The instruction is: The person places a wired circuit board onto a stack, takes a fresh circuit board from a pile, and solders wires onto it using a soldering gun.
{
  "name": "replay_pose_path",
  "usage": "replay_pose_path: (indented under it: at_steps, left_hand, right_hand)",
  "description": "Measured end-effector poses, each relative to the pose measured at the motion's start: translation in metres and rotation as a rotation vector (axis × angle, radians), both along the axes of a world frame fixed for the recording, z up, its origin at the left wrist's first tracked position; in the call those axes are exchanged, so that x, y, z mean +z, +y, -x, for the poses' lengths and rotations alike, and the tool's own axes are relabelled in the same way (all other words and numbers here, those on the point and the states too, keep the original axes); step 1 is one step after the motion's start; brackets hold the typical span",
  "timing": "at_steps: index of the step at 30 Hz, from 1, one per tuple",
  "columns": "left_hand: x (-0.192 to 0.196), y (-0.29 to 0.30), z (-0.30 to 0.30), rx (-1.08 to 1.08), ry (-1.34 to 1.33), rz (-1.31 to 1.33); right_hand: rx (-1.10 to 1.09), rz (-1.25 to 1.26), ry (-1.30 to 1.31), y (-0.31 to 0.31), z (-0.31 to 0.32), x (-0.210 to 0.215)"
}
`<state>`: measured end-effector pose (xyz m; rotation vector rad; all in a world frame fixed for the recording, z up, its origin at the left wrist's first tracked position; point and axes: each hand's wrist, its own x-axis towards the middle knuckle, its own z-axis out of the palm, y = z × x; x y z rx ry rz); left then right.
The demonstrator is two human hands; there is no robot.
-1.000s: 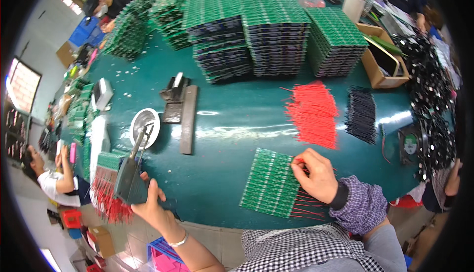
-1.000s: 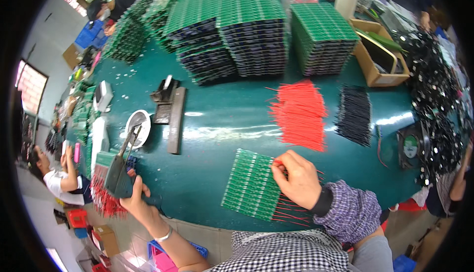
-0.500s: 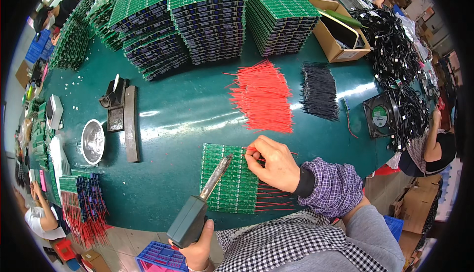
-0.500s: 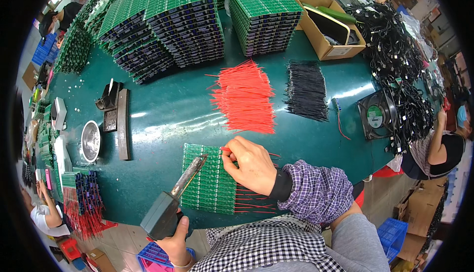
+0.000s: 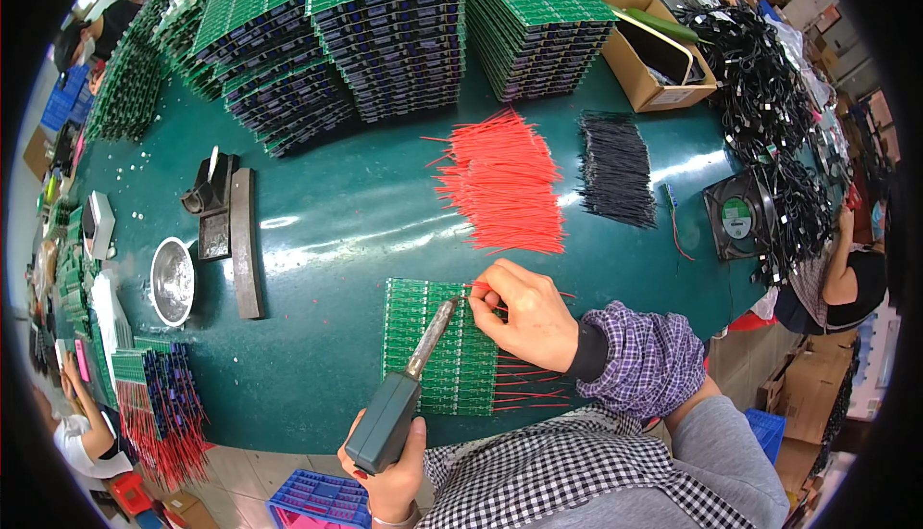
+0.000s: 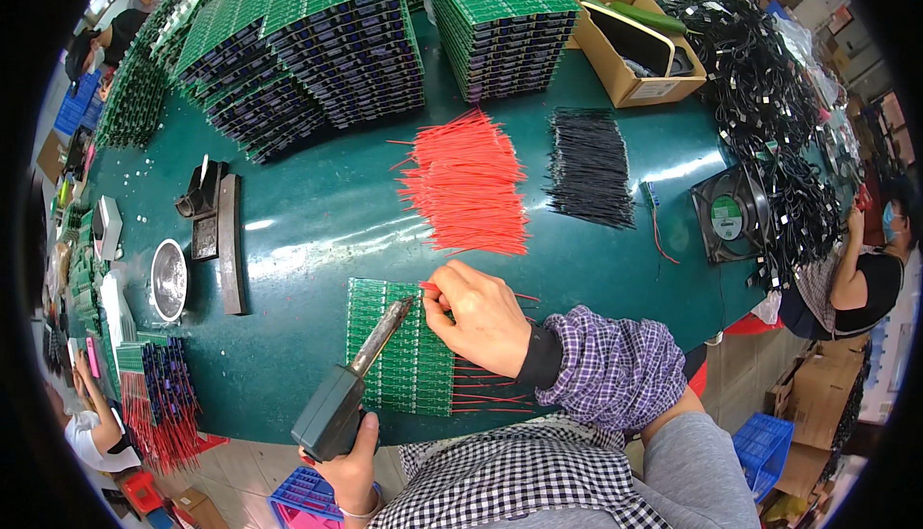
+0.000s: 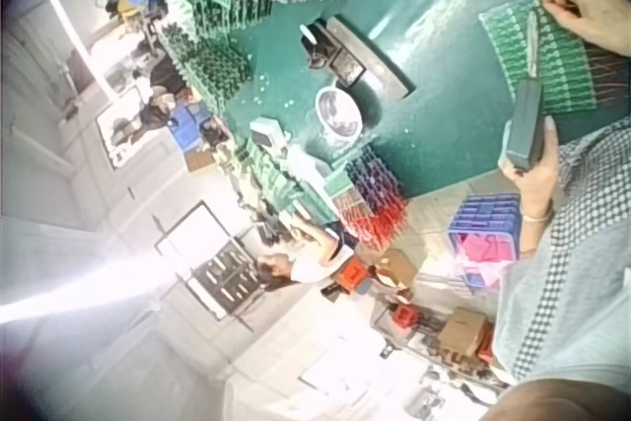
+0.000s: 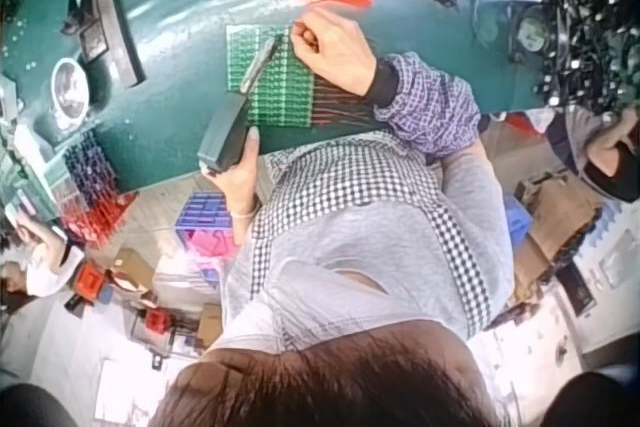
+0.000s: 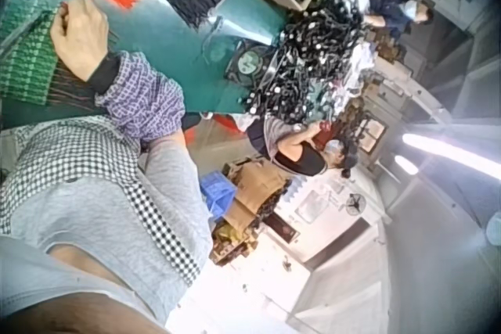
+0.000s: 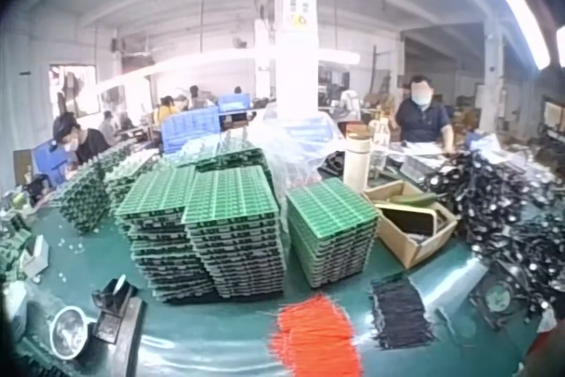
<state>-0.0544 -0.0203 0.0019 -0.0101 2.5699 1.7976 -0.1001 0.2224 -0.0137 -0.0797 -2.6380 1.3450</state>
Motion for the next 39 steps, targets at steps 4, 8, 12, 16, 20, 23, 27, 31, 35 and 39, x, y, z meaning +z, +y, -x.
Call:
replay_pose_path:
  at_steps: [4, 8, 12, 16, 20, 23, 27, 31, 35, 39]
  left_hand:
    - [0.001, 0.002, 0.003, -0.024, 0.003, 0.018]
    - [0.003, 0.004, 0.005, -0.034, 0.027, 0.045]
    - [0.005, 0.005, 0.005, -0.047, 0.026, 0.067]
    - [0.004, 0.004, 0.004, -0.03, 0.009, 0.062]
    - [-0.003, -0.004, -0.004, 0.018, 0.013, 0.111]
    - [0.002, -0.005, -0.006, 0.018, -0.006, 0.069]
    - [0.001, -0.004, -0.002, -0.009, -0.016, 0.095]
    - [-0.001, -0.002, 0.0, -0.03, 0.006, 0.087]
    - [0.004, 0.004, 0.004, -0.049, 0.022, 0.1]
    - [0.008, 0.007, 0.005, -0.032, 0.048, 0.092]
  right_hand:
    - [0.005, 0.02, 0.014, -0.001, 0.0, -0.001]
    - [0.003, -0.001, 0.022, -0.001, 0.0, -0.002]
    - [-0.011, -0.001, 0.025, -0.002, 0.0, -0.002]
    - [-0.008, -0.012, 0.032, -0.001, 0.0, -0.003]
    - [-0.008, -0.012, 0.028, -0.002, 0.001, -0.003]
    - [-0.007, -0.013, 0.037, -0.002, 0.001, -0.003]
    - [0.001, -0.021, 0.033, -0.001, 0.0, -0.003]
    - [-0.001, -0.01, 0.037, -0.002, 0.0, -0.004]
    - [0.002, -0.014, 0.034, -0.001, 0.0, -0.005]
    - [0.004, -0.012, 0.035, -0.001, 0.001, -0.003]
